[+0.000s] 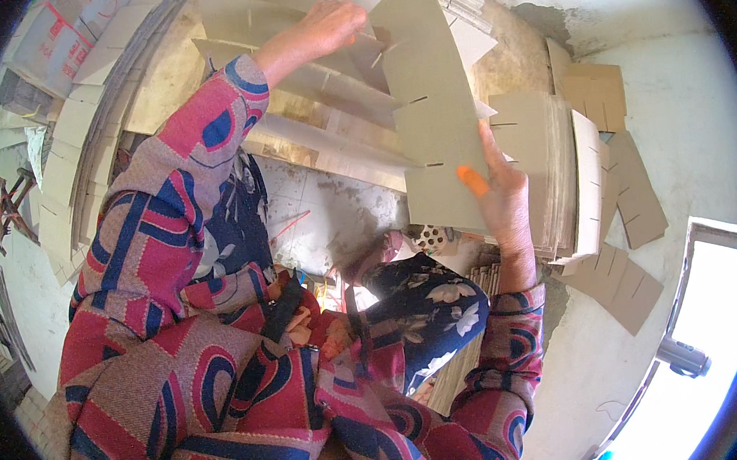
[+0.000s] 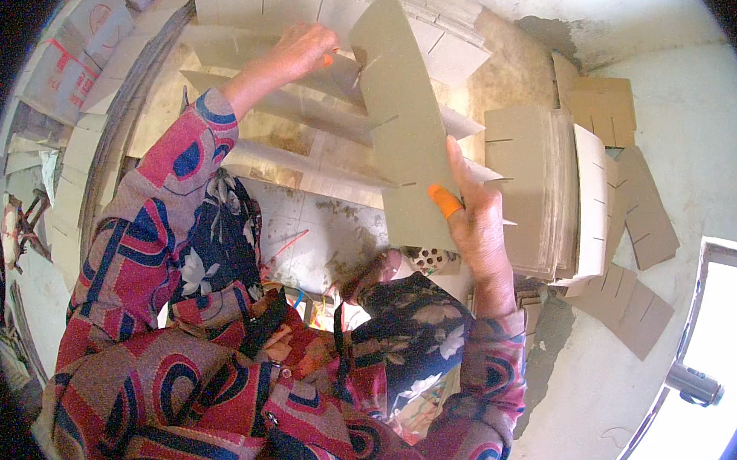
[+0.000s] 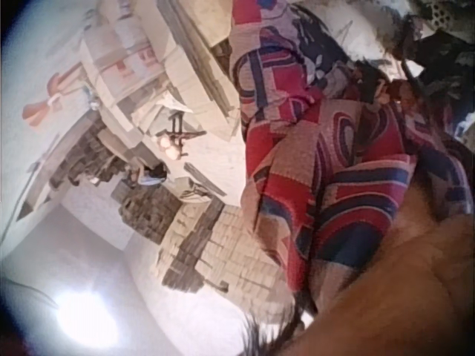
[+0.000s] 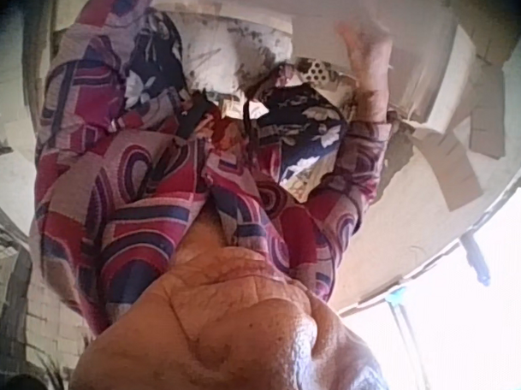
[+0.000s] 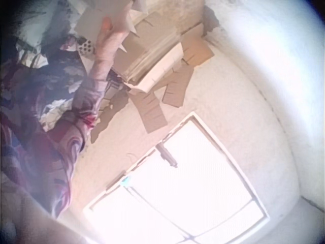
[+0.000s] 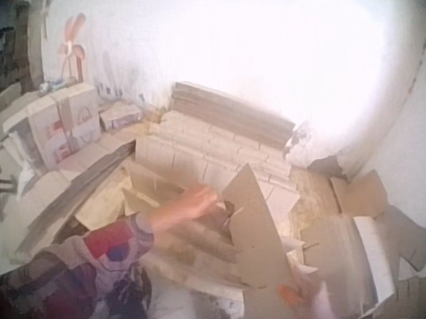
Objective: The person assembles flat cardboard pieces into box-like structures by folding along pre-scored lines and interlocking the tabs. They handle the cardboard by hand, repeatedly folding and stacking the finished units.
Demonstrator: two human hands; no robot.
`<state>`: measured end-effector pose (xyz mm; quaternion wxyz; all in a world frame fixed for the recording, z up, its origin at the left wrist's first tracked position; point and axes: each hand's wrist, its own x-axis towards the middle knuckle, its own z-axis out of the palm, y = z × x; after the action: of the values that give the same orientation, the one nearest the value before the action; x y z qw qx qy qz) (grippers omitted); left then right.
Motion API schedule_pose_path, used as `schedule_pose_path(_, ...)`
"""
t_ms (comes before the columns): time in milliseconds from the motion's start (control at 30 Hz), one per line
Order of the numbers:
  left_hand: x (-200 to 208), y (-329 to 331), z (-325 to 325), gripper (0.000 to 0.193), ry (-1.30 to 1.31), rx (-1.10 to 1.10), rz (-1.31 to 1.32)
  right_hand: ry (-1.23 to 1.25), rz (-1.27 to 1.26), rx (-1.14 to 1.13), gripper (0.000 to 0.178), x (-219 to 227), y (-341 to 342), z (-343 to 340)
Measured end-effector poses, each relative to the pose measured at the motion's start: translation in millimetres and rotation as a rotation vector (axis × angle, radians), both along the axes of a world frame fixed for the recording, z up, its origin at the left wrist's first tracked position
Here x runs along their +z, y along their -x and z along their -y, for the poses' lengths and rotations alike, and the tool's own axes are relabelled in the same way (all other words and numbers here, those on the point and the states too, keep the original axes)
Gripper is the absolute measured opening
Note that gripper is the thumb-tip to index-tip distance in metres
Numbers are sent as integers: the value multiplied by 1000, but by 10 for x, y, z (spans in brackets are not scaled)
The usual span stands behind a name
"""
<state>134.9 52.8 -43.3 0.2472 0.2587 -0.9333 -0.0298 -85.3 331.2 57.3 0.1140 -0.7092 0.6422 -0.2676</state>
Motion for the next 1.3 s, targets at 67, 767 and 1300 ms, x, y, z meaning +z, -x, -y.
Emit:
schedule_pose_path(67,-111,8,-43,27,52,47,-2,-56,24,13,63,-13,-19,44)
schedule_pose_path(767,347,-223,-236,36,-74,-54,-255,64,-785,-777,44,-394,1365,-405)
schedule_pose_path(1300,502,-849,-1088,36,-189,142,-231,-193,-467,-925,38,-579,1892,-801)
